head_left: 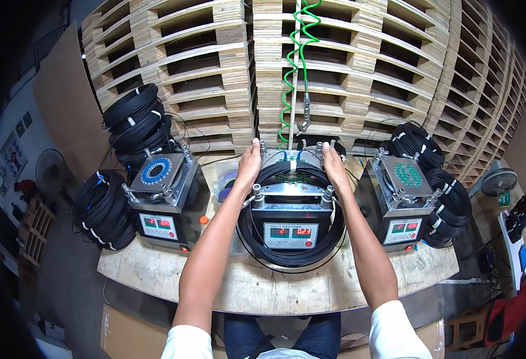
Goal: Using a specialized machine to wrap and process a black cable coil.
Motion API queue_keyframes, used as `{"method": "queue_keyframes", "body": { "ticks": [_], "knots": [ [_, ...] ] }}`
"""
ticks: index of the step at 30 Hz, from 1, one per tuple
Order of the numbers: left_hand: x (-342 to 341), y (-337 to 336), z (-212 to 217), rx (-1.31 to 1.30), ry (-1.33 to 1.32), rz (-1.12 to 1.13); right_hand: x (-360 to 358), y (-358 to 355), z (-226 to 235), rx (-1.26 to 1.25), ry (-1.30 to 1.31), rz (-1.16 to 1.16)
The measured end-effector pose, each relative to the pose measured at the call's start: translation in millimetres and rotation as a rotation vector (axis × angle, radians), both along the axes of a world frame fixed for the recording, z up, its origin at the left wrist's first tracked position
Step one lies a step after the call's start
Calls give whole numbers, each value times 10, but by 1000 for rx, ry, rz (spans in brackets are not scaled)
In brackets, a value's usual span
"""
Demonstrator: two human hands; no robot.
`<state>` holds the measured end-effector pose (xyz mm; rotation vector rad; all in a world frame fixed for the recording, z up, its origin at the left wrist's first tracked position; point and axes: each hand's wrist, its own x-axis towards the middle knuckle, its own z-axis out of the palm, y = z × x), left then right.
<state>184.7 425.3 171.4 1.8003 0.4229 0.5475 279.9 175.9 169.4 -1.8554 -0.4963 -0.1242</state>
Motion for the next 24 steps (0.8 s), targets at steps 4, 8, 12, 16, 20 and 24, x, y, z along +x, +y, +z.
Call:
{"method": "queue_keyframes", "body": {
  "ticks": [4,8,12,16,20,24],
  "knots": [
    [23,-176,54,20,-64,8,92,-80,-30,29,-25,-63],
    [-90,-48,99,30,1,-5,-122,22,119,-82,-52,-121],
    [-129,-102,165,-23,70,-49,-109,-26,126,-176,-6,-106],
    [-98,-119,179,-53,66,-41,-5,-66,13,-93,-57,-85],
    [-36,-8,72,-55,38,-20,2,-3,5,-39,-17,-27],
    [-9,-21,43,-78,67,16,-6,-11,34,-37,-7,-38]
  ]
}}
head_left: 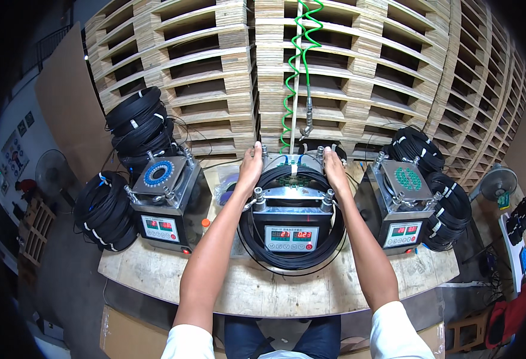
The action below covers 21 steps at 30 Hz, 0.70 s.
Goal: Using a specialized machine to wrap and process a black cable coil.
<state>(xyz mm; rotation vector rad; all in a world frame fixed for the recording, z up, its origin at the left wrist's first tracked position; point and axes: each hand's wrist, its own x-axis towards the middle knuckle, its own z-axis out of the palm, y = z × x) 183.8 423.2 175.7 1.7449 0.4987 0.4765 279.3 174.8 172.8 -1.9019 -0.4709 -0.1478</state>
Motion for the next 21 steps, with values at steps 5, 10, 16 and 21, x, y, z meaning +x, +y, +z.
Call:
{"method": "queue_keyframes", "body": {
  "ticks": [5,10,16,21],
  "knots": [
    [19,32,-6,-29,-2,12,-97,-2,63,-5,-27,-89],
    [57,32,-17,-28,16,-37,-125,-58,122,-83,-4,-110],
    [53,76,-84,-32,-9,-4,-170,3,110,-6,-4,-48],
    [129,53,-144,79,-79,101,-4,-2,17,5,-20,-47]
  ]
}}
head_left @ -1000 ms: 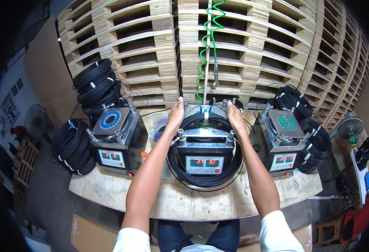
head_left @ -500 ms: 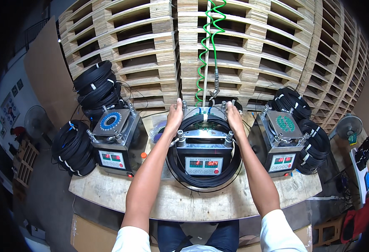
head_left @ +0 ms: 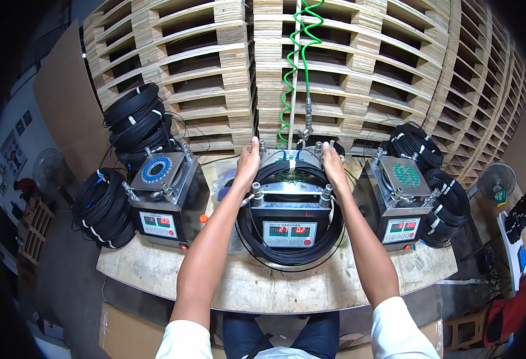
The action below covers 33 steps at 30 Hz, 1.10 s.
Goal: Using a specialized machine to wrap and process a black cable coil.
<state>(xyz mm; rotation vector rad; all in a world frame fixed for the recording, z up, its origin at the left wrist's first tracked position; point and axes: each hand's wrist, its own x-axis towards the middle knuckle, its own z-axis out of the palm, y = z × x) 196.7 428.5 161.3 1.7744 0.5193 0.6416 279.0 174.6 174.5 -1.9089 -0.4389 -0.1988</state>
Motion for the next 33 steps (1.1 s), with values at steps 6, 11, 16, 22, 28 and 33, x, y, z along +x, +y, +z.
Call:
{"method": "queue_keyframes", "body": {
  "ticks": [6,11,16,22,28,33],
  "knots": [
    [-267,-124,262,-42,65,-172,-143,-10,114,-77,74,-10],
    [-384,-145,353,5,96,-164,-190,32,163,-148,79,9],
    [-208,-258,338,-32,145,-201,70,-116,-65,24,-4,23],
    [-87,48,33,1,71,-46,-191,52,134,119,66,0],
    [-213,-137,242,-88,126,-161,-204,-29,162,-107,6,-131],
    [-281,-159,285,-19,56,-142,-165,-25,136,-86,16,-46]
  ]
}}
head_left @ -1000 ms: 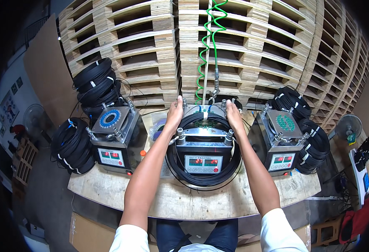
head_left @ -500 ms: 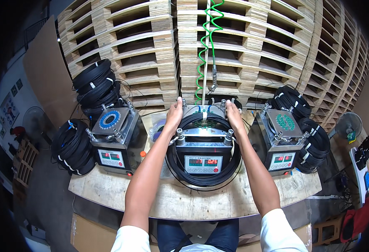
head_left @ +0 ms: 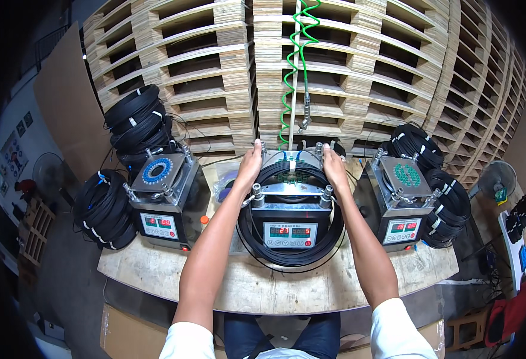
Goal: Using a specialized machine to wrap and process a black cable coil.
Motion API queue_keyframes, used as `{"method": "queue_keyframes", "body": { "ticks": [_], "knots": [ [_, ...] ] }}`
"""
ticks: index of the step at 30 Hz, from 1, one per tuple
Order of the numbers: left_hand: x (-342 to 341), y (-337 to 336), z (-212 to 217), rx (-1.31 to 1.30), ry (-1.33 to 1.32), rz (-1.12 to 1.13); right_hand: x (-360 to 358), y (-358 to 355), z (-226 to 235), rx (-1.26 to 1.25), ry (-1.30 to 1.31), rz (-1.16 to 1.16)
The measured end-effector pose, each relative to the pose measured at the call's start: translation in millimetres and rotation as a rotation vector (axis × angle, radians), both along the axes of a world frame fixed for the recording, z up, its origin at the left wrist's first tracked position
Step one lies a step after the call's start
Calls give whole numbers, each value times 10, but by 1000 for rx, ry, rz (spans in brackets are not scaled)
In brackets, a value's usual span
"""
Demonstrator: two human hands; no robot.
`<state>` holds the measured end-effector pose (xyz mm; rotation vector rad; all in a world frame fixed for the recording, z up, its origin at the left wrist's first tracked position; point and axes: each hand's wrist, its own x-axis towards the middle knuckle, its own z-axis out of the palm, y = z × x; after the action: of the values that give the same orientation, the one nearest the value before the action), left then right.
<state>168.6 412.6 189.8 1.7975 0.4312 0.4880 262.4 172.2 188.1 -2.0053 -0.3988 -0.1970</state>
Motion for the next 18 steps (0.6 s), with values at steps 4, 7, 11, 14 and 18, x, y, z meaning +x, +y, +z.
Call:
{"method": "queue_keyframes", "body": {
  "ticks": [4,7,11,14,18],
  "knots": [
    [18,-19,10,-18,26,-31,121,-28,-107,92,40,68],
    [176,155,-187,27,4,19,154,54,-159,156,-4,66],
    [218,139,-227,33,-4,104,156,34,-143,156,21,33],
    [168,93,-164,31,14,60,88,19,-77,109,49,1],
    [68,81,-92,29,24,23,-60,33,51,-3,54,-17]
  ]
}}
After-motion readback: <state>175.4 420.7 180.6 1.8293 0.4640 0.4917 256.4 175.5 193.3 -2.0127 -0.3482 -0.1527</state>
